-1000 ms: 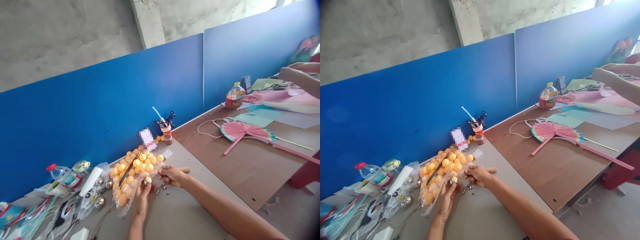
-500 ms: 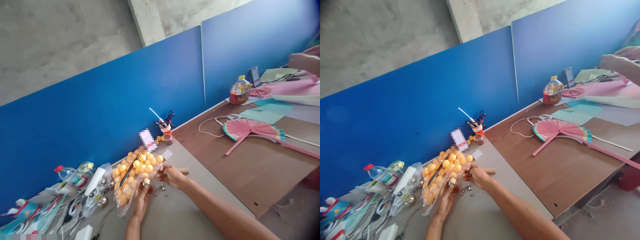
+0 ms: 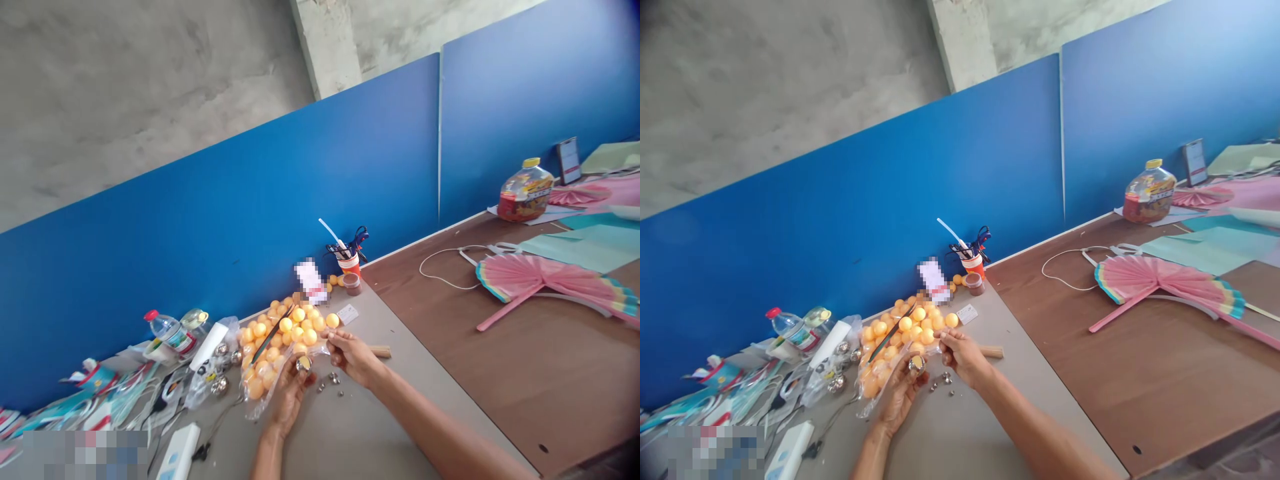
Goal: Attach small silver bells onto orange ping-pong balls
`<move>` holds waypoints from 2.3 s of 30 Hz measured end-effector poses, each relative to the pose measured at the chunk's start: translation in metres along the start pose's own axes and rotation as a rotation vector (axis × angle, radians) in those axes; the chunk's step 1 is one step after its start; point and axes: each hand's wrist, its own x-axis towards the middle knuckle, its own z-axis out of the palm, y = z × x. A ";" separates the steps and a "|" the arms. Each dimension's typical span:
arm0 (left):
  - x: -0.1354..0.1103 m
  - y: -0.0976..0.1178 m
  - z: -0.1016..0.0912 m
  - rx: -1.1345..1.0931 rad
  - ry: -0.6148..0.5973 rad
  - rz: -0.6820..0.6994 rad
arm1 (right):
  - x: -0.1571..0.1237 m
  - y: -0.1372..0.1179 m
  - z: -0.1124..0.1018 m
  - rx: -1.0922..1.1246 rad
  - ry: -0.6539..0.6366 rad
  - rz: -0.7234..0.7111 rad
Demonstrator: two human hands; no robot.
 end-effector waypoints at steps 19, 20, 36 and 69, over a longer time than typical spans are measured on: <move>0.000 -0.006 -0.001 0.093 -0.001 0.010 | 0.001 0.010 -0.003 -0.140 -0.010 0.027; -0.001 -0.006 -0.001 0.108 -0.009 0.016 | 0.000 0.010 -0.003 -0.172 -0.019 0.035; -0.002 -0.008 0.003 0.130 -0.075 0.005 | -0.010 0.011 0.003 -0.432 -0.047 -0.003; -0.002 -0.021 -0.002 0.323 -0.168 0.126 | -0.013 0.024 0.006 -0.785 -0.022 0.025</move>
